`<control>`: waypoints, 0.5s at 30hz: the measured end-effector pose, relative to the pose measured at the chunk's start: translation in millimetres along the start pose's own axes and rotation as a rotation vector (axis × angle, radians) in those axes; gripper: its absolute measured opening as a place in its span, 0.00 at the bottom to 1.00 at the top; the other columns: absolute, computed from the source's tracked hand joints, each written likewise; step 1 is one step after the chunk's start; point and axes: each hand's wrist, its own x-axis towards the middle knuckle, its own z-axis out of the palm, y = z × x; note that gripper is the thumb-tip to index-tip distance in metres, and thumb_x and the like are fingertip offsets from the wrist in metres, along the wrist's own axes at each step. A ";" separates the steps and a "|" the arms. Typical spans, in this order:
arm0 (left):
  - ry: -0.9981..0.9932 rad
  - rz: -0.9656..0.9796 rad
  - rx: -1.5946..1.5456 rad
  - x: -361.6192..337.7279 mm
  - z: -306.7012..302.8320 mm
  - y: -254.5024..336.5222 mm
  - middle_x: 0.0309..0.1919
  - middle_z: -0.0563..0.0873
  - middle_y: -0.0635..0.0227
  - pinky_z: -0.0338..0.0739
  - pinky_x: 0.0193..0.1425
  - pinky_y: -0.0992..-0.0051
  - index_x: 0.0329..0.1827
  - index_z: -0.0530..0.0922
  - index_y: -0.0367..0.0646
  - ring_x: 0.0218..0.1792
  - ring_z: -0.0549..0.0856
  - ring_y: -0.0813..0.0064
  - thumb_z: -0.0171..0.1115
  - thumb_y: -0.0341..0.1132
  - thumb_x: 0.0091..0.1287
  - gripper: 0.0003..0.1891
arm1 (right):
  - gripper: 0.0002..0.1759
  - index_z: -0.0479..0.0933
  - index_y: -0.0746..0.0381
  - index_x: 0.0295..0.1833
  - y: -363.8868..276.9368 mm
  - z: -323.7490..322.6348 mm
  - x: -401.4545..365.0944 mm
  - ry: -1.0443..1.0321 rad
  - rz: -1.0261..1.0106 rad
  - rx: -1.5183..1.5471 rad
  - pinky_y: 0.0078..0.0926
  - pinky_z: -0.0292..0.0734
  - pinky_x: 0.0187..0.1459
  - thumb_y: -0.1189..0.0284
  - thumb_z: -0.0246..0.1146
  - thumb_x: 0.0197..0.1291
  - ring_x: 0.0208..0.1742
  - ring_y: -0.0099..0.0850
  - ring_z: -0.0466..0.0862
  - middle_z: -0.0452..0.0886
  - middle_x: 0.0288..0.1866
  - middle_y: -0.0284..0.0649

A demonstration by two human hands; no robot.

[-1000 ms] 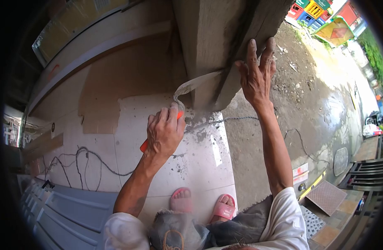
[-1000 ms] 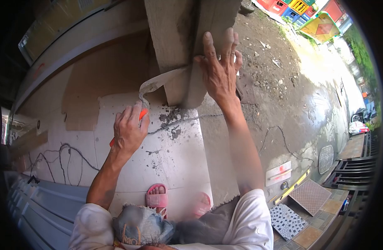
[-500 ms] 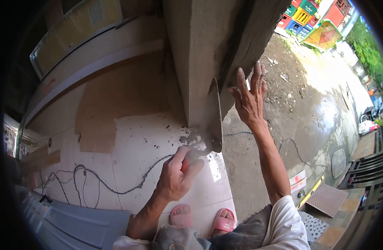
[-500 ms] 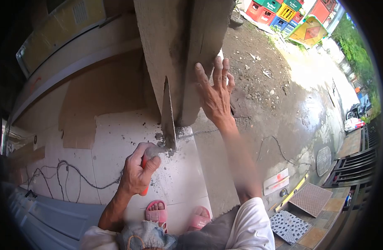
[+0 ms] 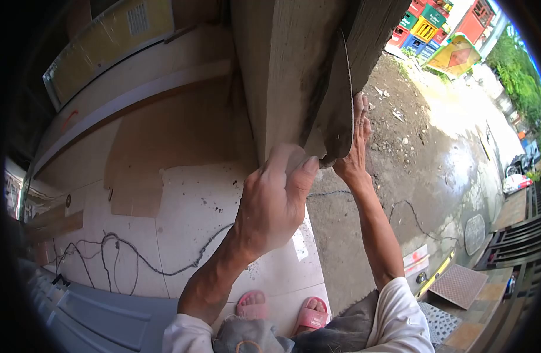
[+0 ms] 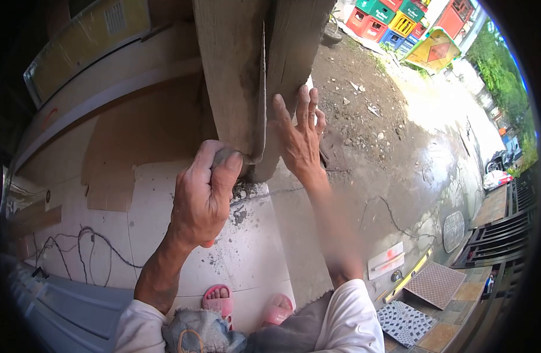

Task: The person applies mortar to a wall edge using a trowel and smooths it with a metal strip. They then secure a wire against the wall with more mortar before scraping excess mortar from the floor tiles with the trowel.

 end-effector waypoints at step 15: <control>-0.017 -0.030 -0.044 24.8 -6.5 15.1 0.16 0.70 0.70 0.66 0.25 0.74 0.42 0.77 0.36 0.20 0.68 0.81 0.54 0.42 0.79 0.16 | 0.35 0.65 0.44 0.77 10.4 8.7 -6.1 -0.028 -0.033 -0.021 0.56 0.50 0.71 0.71 0.63 0.65 0.84 0.54 0.45 0.44 0.84 0.55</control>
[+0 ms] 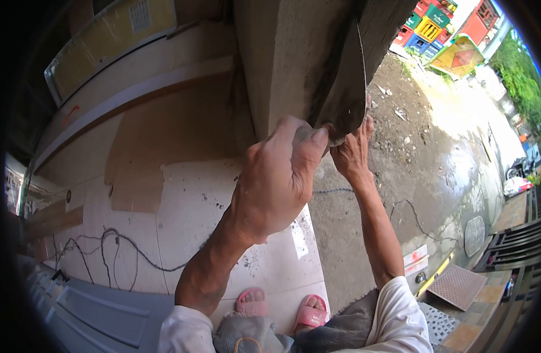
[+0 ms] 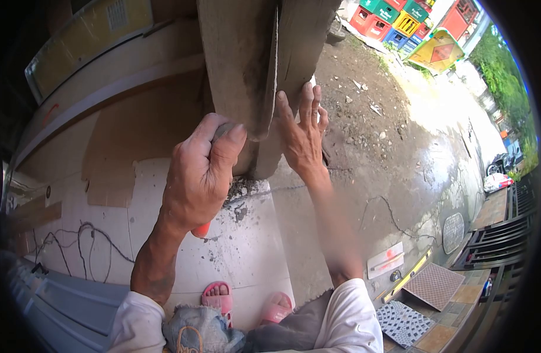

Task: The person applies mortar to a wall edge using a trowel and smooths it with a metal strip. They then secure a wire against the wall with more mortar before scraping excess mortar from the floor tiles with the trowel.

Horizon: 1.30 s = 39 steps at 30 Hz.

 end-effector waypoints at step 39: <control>-0.068 -0.279 -0.006 -84.0 51.0 -133.9 0.27 0.83 0.55 0.77 0.39 0.63 0.48 0.76 0.36 0.29 0.83 0.56 0.50 0.44 0.78 0.18 | 0.39 0.60 0.40 0.80 0.7 11.7 3.1 0.112 -0.046 0.033 0.63 0.56 0.67 0.64 0.67 0.66 0.82 0.61 0.49 0.40 0.85 0.56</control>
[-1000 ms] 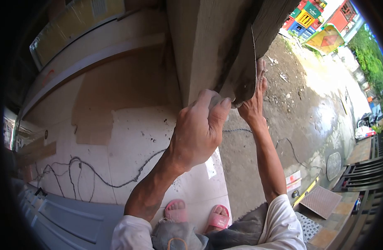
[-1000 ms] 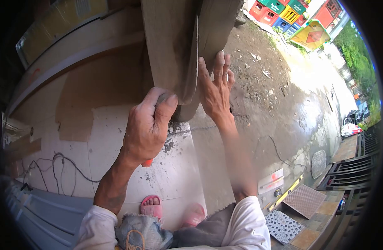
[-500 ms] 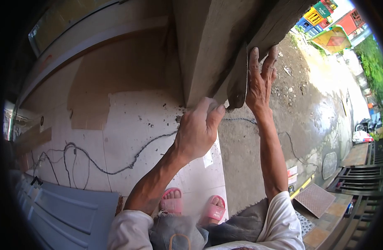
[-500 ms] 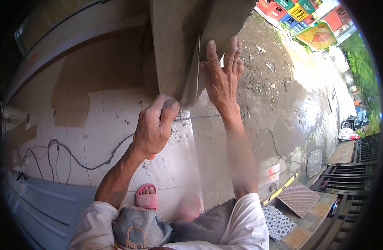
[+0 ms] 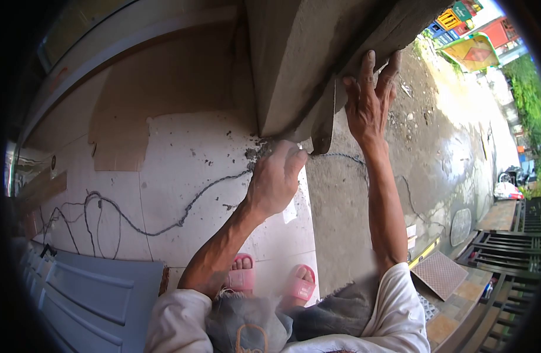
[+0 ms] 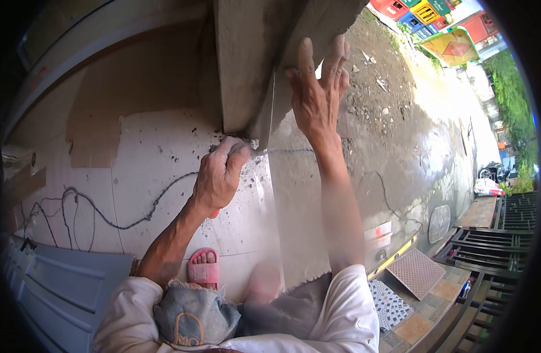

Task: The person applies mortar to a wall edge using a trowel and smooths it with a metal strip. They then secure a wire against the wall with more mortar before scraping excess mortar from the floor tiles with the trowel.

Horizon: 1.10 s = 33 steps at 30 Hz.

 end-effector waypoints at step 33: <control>-0.028 -0.103 -0.142 -75.7 -6.1 -86.5 0.34 0.84 0.57 0.80 0.36 0.58 0.42 0.76 0.39 0.34 0.85 0.48 0.56 0.33 0.74 0.06 | 0.45 0.34 0.56 0.84 -6.0 28.3 -89.1 -0.232 0.040 -0.373 0.70 0.33 0.74 0.47 0.48 0.76 0.83 0.63 0.31 0.26 0.85 0.57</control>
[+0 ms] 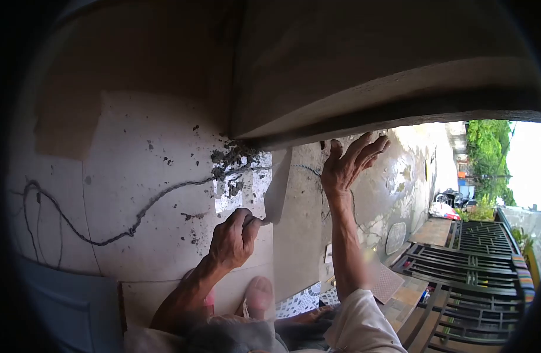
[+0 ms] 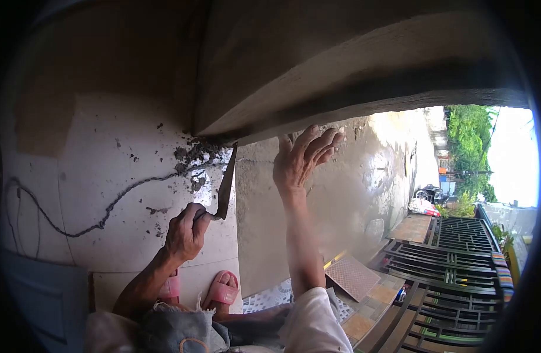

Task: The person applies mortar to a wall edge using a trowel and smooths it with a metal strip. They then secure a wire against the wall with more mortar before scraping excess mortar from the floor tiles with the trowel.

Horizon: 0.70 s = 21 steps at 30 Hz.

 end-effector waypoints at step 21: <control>0.000 -0.106 -0.056 -15.0 3.9 -20.2 0.31 0.83 0.54 0.79 0.37 0.58 0.41 0.75 0.39 0.35 0.84 0.46 0.58 0.35 0.73 0.08 | 0.42 0.43 0.64 0.83 -16.9 6.8 -22.2 -0.130 -0.011 0.034 0.67 0.35 0.73 0.49 0.45 0.77 0.83 0.64 0.36 0.38 0.85 0.60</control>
